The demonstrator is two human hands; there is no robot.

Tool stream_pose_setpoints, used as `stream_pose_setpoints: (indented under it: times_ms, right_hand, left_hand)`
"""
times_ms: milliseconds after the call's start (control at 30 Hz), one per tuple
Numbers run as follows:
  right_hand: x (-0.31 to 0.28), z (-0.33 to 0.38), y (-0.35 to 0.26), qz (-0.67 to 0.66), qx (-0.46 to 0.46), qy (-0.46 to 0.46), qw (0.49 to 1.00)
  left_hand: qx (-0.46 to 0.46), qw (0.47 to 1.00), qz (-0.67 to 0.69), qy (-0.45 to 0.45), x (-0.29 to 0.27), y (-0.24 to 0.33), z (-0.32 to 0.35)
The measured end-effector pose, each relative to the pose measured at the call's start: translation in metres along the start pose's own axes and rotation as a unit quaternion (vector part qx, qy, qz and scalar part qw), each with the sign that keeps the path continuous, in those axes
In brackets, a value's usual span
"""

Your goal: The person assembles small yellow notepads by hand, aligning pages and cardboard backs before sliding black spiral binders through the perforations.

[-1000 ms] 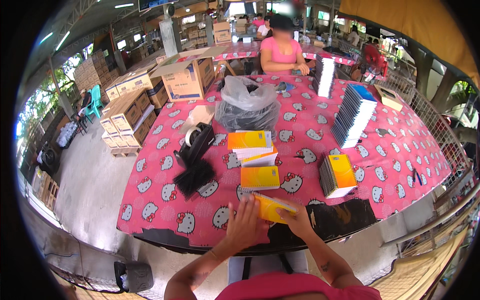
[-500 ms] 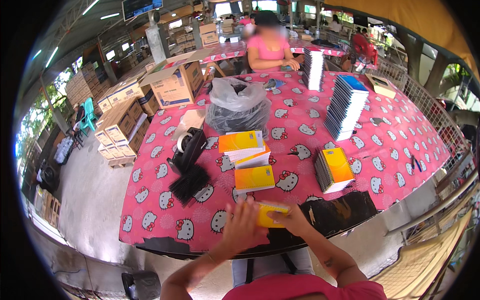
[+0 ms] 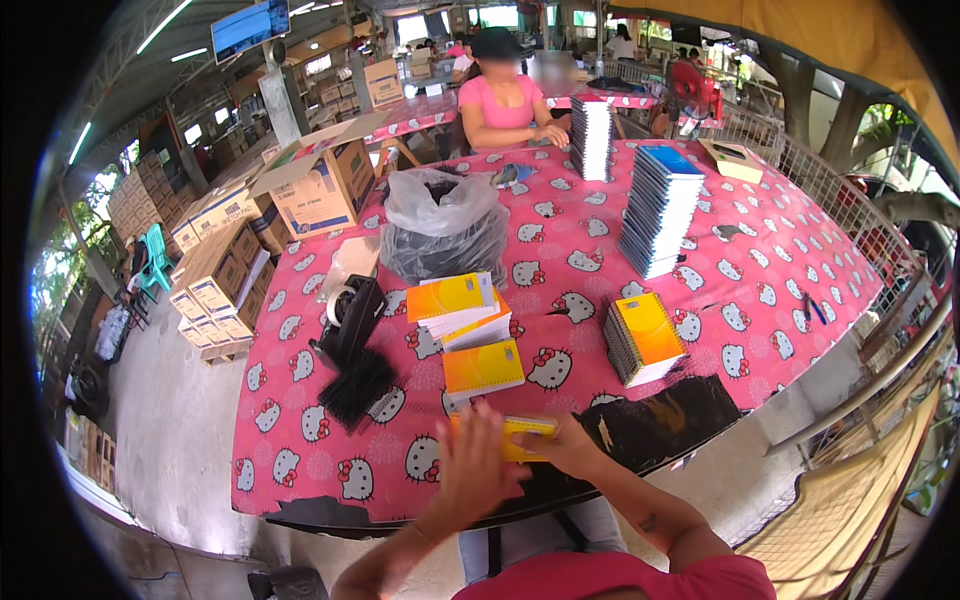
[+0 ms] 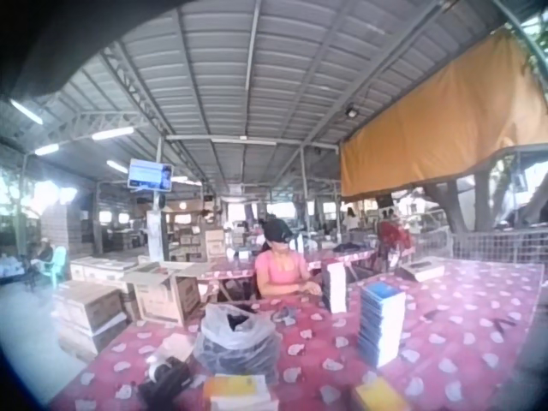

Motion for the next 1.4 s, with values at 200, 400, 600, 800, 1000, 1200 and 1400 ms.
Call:
stream_pose_setpoints:
  times_ms: [200, 400, 600, 800, 1000, 1200, 1400]
  right_hand:
    - [-0.006, -0.01, 0.023, 0.096, -0.006, -0.077, 0.992]
    - [-0.009, -0.011, 0.047, 0.049, -0.05, -0.068, 0.995]
    - [0.0, -0.01, 0.023, 0.003, -0.06, -0.027, 0.998]
    - [0.0, -0.016, 0.01, 0.118, -0.059, -0.008, 0.991]
    - [-0.012, -0.021, 0.05, 0.083, -0.063, -0.068, 0.992]
    - [-0.022, -0.024, 0.075, 0.035, -0.033, -0.061, 0.997]
    - [-0.028, -0.023, 0.087, 0.093, -0.007, -0.065, 0.993]
  left_hand:
    - [-0.012, 1.0, -0.009, 0.009, -0.024, -0.045, -0.038]
    - [0.036, 0.999, -0.033, -0.021, -0.008, -0.049, -0.039]
    - [0.004, 0.998, -0.066, -0.019, 0.006, -0.013, -0.014]
    - [0.005, 0.999, -0.042, 0.011, 0.011, -0.01, -0.012]
    - [-0.013, 0.999, -0.034, 0.015, 0.009, -0.014, -0.026]
    - [0.005, 1.0, 0.011, -0.023, 0.025, -0.027, -0.016]
    - [-0.008, 0.999, 0.019, -0.047, 0.016, -0.019, -0.034]
Point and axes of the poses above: each hand's wrist, its own z-axis away from the middle knuckle, its own x-axis out of the palm, y = z × x, the point moved 3 cm from there along -z, towards the middle knuckle, and after that the axes turned 2 degrees about -z, right-handed, at the moved point
